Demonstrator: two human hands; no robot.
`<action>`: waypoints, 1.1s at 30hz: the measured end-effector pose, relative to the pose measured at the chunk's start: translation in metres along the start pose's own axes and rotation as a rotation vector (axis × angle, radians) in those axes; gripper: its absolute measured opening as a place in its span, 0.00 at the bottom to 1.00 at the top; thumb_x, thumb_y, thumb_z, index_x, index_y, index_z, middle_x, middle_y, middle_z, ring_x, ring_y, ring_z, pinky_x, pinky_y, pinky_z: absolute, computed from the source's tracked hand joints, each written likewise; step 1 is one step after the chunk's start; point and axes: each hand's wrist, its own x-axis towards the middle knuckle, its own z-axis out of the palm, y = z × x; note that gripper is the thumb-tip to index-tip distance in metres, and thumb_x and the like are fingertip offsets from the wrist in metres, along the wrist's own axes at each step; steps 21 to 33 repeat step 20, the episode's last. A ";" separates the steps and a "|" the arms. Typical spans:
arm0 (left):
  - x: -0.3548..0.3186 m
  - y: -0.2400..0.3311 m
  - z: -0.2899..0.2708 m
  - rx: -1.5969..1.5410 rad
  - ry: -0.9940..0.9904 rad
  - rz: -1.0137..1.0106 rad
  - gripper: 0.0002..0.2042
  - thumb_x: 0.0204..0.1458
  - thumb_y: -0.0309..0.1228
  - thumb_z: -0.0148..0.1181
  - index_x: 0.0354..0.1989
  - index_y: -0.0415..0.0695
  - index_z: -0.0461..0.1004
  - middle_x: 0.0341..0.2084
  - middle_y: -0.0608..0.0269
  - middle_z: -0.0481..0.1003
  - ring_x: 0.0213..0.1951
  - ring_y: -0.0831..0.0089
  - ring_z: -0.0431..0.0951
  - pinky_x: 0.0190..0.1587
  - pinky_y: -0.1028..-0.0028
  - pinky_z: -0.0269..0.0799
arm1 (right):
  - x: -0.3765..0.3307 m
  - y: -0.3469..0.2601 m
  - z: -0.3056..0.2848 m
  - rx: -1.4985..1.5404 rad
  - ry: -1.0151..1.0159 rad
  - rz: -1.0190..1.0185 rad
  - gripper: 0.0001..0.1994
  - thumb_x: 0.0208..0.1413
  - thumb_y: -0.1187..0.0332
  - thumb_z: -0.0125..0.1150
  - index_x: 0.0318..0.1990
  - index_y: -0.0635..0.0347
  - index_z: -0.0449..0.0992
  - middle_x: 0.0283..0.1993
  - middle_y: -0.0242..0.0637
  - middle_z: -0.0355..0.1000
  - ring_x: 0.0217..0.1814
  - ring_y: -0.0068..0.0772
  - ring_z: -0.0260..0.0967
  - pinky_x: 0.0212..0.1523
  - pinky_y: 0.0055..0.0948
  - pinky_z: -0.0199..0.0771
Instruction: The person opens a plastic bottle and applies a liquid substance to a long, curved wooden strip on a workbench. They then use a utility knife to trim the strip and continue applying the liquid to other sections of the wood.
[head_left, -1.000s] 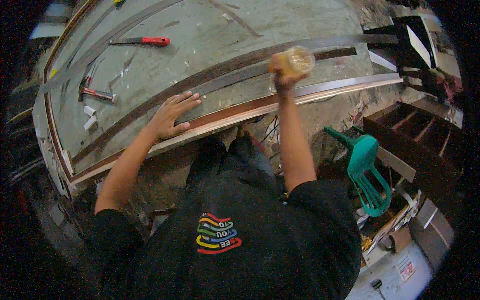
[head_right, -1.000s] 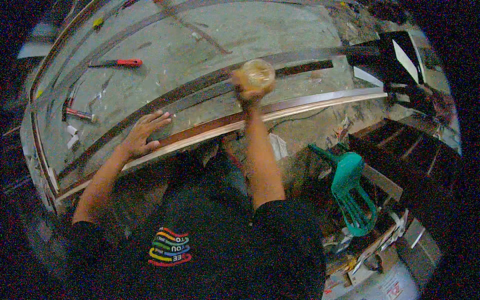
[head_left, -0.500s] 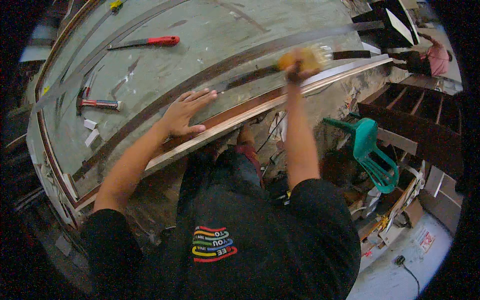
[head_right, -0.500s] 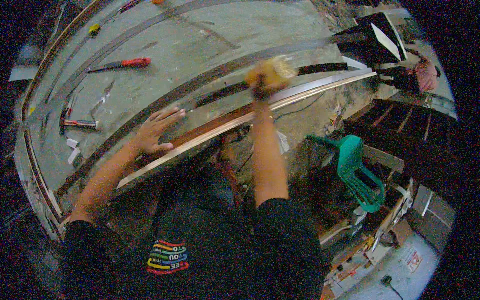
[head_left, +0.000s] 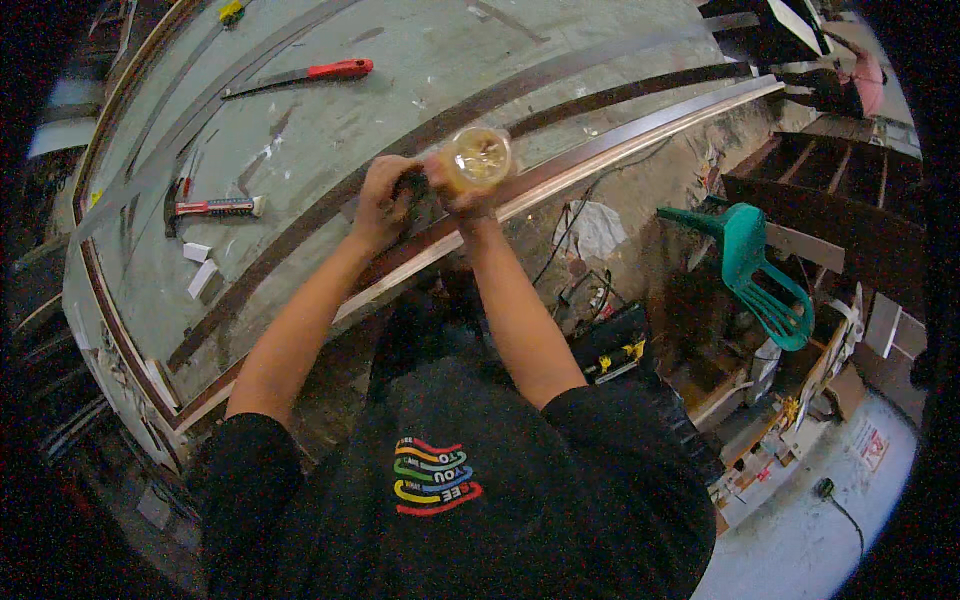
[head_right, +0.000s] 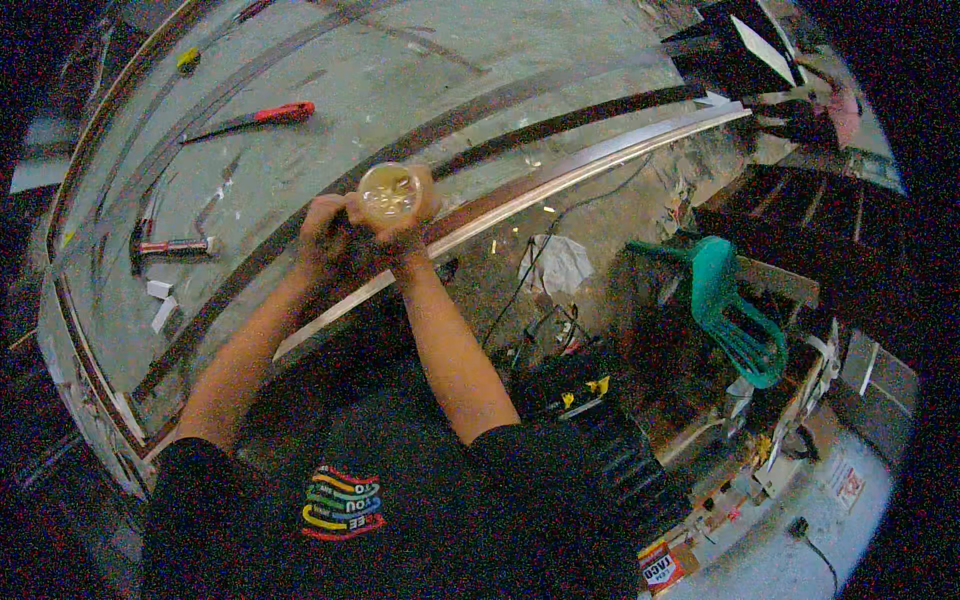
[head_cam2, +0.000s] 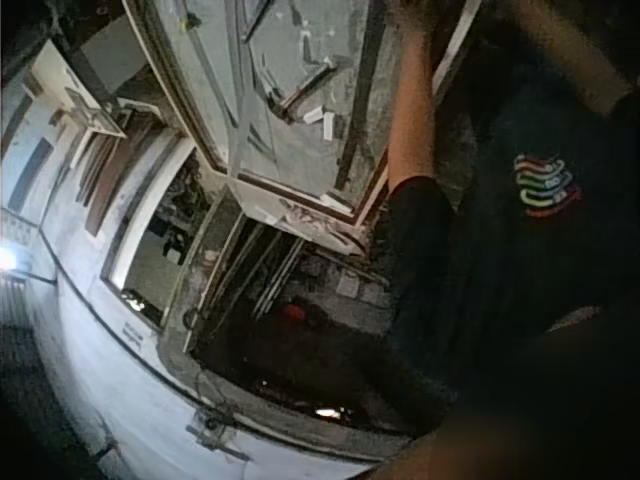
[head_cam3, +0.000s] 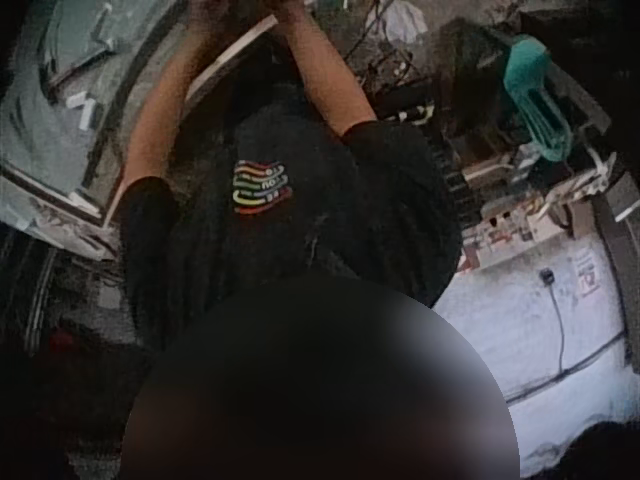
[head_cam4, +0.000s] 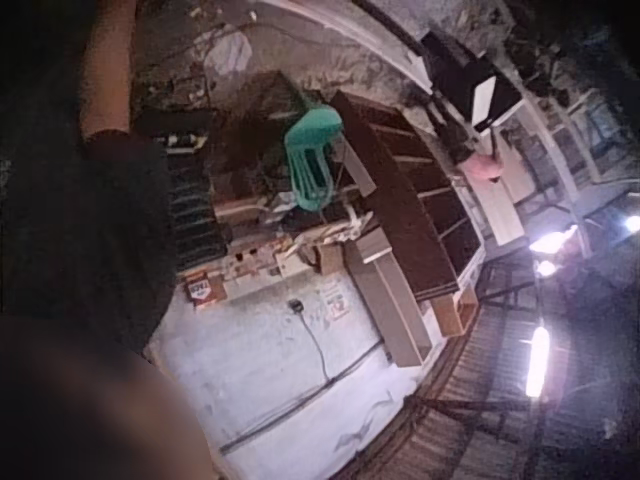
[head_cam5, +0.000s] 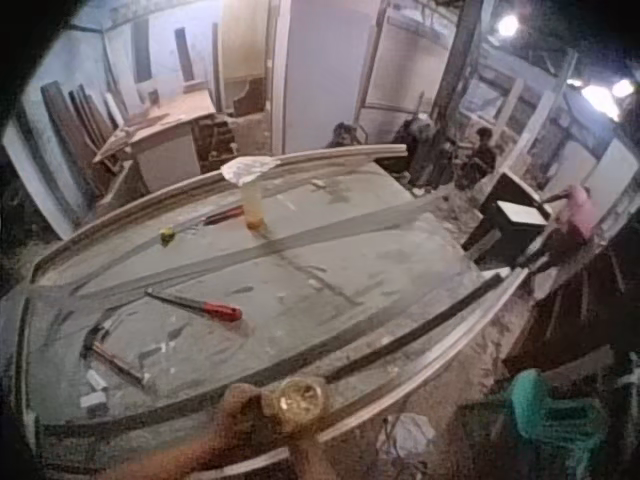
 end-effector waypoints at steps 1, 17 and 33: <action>-0.004 0.000 -0.005 0.110 -0.010 -0.089 0.18 0.49 0.18 0.55 0.49 0.43 0.78 0.46 0.53 0.79 0.53 0.51 0.75 0.59 0.58 0.69 | 0.005 0.006 -0.003 -0.259 0.117 -0.044 0.27 0.63 0.44 0.60 0.55 0.58 0.71 0.53 0.41 0.74 0.51 0.37 0.76 0.57 0.42 0.76; -0.050 0.009 -0.078 0.387 -0.410 0.036 0.25 0.49 0.17 0.57 0.55 0.54 0.80 0.62 0.73 0.76 0.66 0.64 0.70 0.66 0.60 0.60 | 0.097 -0.020 -0.051 -0.916 0.418 -0.838 0.31 0.45 0.59 0.81 0.53 0.63 0.71 0.44 0.41 0.75 0.45 0.41 0.76 0.48 0.42 0.79; -0.050 0.006 -0.077 0.399 -0.430 0.024 0.26 0.48 0.18 0.60 0.56 0.55 0.80 0.62 0.72 0.76 0.67 0.63 0.69 0.67 0.58 0.59 | 0.075 0.010 -0.007 -0.346 0.115 -0.668 0.32 0.49 0.49 0.77 0.52 0.59 0.68 0.37 0.37 0.73 0.37 0.37 0.73 0.45 0.42 0.79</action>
